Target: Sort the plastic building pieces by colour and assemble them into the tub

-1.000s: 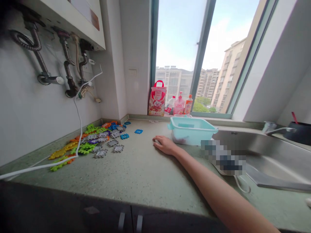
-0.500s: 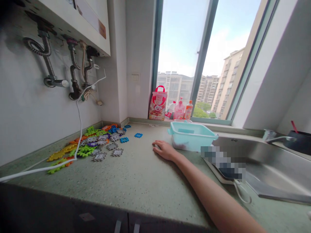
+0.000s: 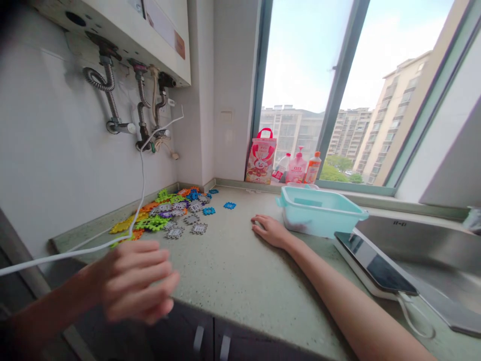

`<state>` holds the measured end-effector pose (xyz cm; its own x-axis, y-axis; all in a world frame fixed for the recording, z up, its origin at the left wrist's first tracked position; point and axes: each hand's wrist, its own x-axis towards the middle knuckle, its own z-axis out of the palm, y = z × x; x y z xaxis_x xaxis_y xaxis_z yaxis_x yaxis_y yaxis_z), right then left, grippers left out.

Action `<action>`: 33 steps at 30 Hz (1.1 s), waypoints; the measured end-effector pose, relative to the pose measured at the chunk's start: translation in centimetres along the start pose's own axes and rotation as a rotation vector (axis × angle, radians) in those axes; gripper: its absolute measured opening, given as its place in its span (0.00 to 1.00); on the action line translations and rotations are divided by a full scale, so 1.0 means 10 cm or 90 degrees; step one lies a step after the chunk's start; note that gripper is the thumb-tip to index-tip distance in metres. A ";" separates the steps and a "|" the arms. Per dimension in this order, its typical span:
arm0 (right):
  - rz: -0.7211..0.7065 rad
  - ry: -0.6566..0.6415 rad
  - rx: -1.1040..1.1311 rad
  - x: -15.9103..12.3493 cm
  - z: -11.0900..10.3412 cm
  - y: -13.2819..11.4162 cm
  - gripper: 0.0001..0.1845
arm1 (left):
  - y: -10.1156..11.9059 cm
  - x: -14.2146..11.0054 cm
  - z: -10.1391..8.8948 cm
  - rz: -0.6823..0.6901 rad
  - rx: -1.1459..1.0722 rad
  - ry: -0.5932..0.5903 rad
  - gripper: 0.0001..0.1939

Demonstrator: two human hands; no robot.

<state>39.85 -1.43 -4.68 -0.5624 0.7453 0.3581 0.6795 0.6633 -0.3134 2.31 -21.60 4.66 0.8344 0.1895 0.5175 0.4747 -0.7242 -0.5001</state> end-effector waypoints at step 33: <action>-0.167 0.032 -0.012 1.45 1.06 -2.35 0.34 | -2.19 -1.18 1.00 -0.686 -0.398 -0.452 0.28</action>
<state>10.71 -5.49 -1.40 -0.6964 0.5431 0.4691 0.5220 0.8319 -0.1882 -15.16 -1.39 2.56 0.2029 0.9739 -0.1021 0.9110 -0.1494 0.3845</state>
